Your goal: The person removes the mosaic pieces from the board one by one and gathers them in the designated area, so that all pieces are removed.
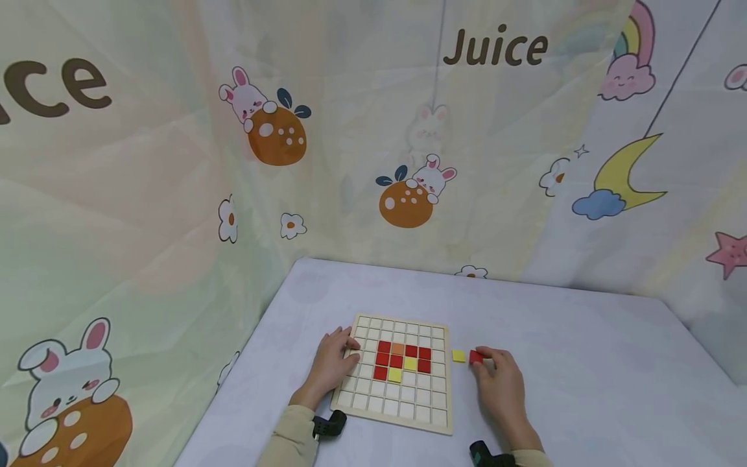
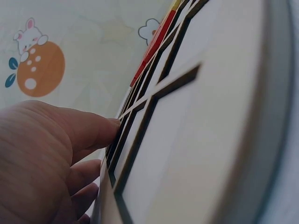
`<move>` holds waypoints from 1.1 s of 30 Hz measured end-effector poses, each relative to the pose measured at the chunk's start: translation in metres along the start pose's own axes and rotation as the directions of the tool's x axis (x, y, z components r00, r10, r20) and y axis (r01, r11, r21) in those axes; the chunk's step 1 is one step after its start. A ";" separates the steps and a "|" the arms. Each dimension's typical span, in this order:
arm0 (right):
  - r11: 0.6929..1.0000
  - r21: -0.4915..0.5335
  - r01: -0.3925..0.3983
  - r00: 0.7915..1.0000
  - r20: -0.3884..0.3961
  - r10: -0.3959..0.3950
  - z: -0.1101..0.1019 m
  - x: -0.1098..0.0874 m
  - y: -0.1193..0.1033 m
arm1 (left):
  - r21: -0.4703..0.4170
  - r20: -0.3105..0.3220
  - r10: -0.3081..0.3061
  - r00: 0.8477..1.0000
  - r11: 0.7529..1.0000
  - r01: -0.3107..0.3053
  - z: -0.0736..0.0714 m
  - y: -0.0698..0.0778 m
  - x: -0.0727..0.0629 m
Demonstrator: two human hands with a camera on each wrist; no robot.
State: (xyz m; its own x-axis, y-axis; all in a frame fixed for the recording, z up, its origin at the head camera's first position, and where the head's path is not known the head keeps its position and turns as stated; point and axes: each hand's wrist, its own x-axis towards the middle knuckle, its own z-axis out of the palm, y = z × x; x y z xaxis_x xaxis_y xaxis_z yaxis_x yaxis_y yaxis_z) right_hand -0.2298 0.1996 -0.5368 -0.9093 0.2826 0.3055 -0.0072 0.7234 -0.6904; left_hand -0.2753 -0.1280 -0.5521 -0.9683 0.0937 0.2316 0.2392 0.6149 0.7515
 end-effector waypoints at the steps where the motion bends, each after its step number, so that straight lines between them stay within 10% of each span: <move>1: 1.000 -0.005 -0.008 1.000 0.007 0.008 -0.001 0.000 0.001 | 0.000 0.000 0.000 1.000 1.000 0.000 0.000 0.000 0.000; 33: 0.987 -0.140 -0.082 0.997 0.001 0.083 -0.013 0.005 0.025 | 0.001 0.007 -0.013 1.000 1.000 0.013 0.000 -0.001 0.001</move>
State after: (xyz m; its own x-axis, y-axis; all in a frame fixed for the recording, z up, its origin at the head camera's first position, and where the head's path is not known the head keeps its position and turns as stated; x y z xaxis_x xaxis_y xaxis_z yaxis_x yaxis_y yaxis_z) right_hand -0.2295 0.2275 -0.5437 -0.9071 0.3410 0.2468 0.1255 0.7787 -0.6147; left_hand -0.2765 -0.1287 -0.5527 -0.9719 0.0909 0.2173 0.2263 0.6166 0.7541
